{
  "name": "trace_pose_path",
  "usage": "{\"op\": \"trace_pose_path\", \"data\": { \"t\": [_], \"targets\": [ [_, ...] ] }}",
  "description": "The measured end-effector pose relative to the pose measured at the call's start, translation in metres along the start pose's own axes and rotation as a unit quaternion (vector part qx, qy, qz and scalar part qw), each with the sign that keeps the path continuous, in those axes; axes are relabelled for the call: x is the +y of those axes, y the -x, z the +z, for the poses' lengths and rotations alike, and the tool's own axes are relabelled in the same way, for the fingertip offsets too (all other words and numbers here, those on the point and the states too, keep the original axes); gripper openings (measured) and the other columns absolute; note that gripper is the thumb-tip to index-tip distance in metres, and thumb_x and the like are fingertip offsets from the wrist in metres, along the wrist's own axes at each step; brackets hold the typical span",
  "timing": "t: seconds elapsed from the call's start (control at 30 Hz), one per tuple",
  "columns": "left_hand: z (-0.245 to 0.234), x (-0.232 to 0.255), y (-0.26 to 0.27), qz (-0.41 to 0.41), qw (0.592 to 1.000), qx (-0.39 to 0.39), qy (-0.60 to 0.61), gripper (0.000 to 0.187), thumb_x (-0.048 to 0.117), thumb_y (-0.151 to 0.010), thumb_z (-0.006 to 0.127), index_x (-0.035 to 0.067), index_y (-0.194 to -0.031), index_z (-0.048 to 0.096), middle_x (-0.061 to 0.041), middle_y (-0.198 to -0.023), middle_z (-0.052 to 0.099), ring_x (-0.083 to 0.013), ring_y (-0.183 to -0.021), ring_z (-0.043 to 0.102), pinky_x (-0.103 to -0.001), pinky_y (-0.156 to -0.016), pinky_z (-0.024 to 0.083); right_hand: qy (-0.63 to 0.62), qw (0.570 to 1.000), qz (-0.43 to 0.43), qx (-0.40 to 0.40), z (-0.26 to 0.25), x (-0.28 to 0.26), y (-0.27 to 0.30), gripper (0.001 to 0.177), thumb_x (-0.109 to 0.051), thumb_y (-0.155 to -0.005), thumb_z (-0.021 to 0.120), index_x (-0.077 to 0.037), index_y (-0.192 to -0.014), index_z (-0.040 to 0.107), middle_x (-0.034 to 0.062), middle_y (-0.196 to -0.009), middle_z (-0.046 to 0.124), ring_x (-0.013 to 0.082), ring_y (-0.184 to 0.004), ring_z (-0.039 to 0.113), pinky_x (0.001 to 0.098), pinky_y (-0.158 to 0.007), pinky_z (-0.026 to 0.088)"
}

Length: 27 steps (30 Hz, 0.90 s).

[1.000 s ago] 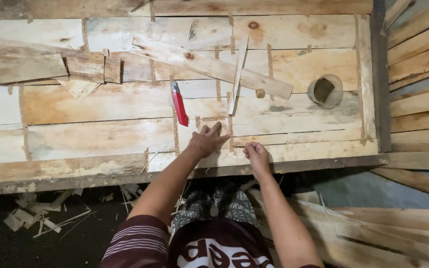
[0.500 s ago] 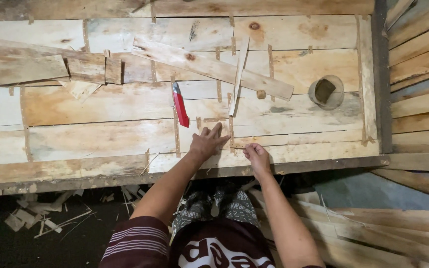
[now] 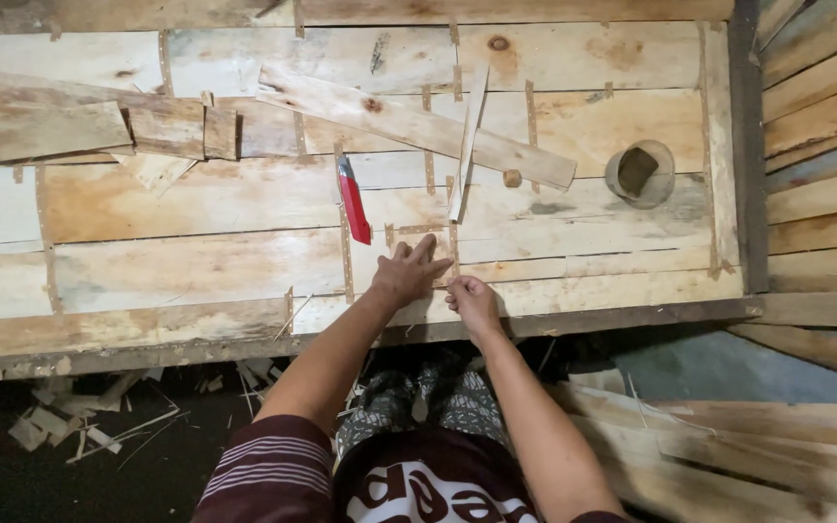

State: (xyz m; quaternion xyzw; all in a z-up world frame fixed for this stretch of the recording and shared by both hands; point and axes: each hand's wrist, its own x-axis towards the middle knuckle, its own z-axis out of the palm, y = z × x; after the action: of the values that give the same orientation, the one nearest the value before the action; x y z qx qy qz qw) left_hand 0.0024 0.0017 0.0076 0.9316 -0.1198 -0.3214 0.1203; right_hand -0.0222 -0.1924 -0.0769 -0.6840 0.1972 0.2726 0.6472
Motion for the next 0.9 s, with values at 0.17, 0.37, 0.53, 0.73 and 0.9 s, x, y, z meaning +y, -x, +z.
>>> {"op": "trace_pose_path", "data": {
  "t": [0.17, 0.37, 0.53, 0.73, 0.9],
  "targets": [
    [-0.005, 0.001, 0.003, -0.002, 1.0, -0.006, 0.015, 0.073, 0.04, -0.093, 0.065, 0.052, -0.156, 0.03, 0.002, -0.172, 0.006, -0.0407, -0.143, 0.036, -0.066, -0.098, 0.049, -0.007, 0.999, 0.007, 0.03, 0.006, 0.02, -0.005, 0.014, -0.017, -0.097, 0.067, -0.004, -0.099, 0.07, 0.0018, -0.079, 0.067, 0.0093, -0.066, 0.064, 0.0242, -0.059, 0.051],
    [-0.004, -0.001, 0.005, -0.001, 1.0, -0.009, 0.03, 0.071, 0.037, -0.095, 0.064, 0.051, -0.156, 0.031, 0.002, -0.172, 0.007, -0.04, -0.144, 0.035, -0.066, -0.099, 0.048, 0.015, 0.999, 0.004, 0.051, 0.009, 0.04, -0.012, 0.016, -0.017, -0.099, 0.063, -0.003, -0.1, 0.068, 0.0029, -0.084, 0.071, 0.0106, -0.066, 0.066, 0.0238, -0.059, 0.052],
    [-0.007, -0.003, 0.005, 0.01, 1.0, -0.013, 0.023, 0.076, 0.035, -0.094, 0.068, 0.051, -0.157, 0.027, 0.001, -0.172, 0.002, -0.0404, -0.142, 0.035, -0.065, -0.098, 0.049, 0.022, 0.998, -0.005, 0.059, 0.011, 0.045, -0.016, 0.016, -0.017, -0.099, 0.062, -0.003, -0.102, 0.069, 0.0042, -0.086, 0.072, 0.0112, -0.066, 0.067, 0.0237, -0.058, 0.052],
    [-0.012, -0.001, 0.007, 0.013, 1.0, -0.023, 0.005, 0.101, 0.022, -0.079, 0.082, 0.052, -0.158, 0.026, 0.002, -0.174, 0.003, -0.0374, -0.142, 0.039, -0.06, -0.095, 0.054, 0.01, 0.995, -0.033, 0.095, 0.016, 0.05, -0.018, 0.015, -0.016, -0.098, 0.064, -0.002, -0.102, 0.065, 0.0076, -0.084, 0.073, 0.0135, -0.066, 0.071, 0.026, -0.055, 0.054],
    [-0.003, -0.003, -0.001, 0.015, 0.999, -0.03, 0.004, 0.091, 0.026, -0.088, 0.077, 0.053, -0.158, 0.025, 0.001, -0.173, -0.001, -0.0383, -0.142, 0.036, -0.061, -0.098, 0.051, 0.058, 0.988, -0.069, 0.125, 0.027, 0.027, -0.002, 0.021, -0.01, -0.088, 0.077, 0.0, -0.1, 0.062, 0.0107, -0.076, 0.073, 0.0144, -0.062, 0.07, 0.0278, -0.051, 0.052]
  ]
}}
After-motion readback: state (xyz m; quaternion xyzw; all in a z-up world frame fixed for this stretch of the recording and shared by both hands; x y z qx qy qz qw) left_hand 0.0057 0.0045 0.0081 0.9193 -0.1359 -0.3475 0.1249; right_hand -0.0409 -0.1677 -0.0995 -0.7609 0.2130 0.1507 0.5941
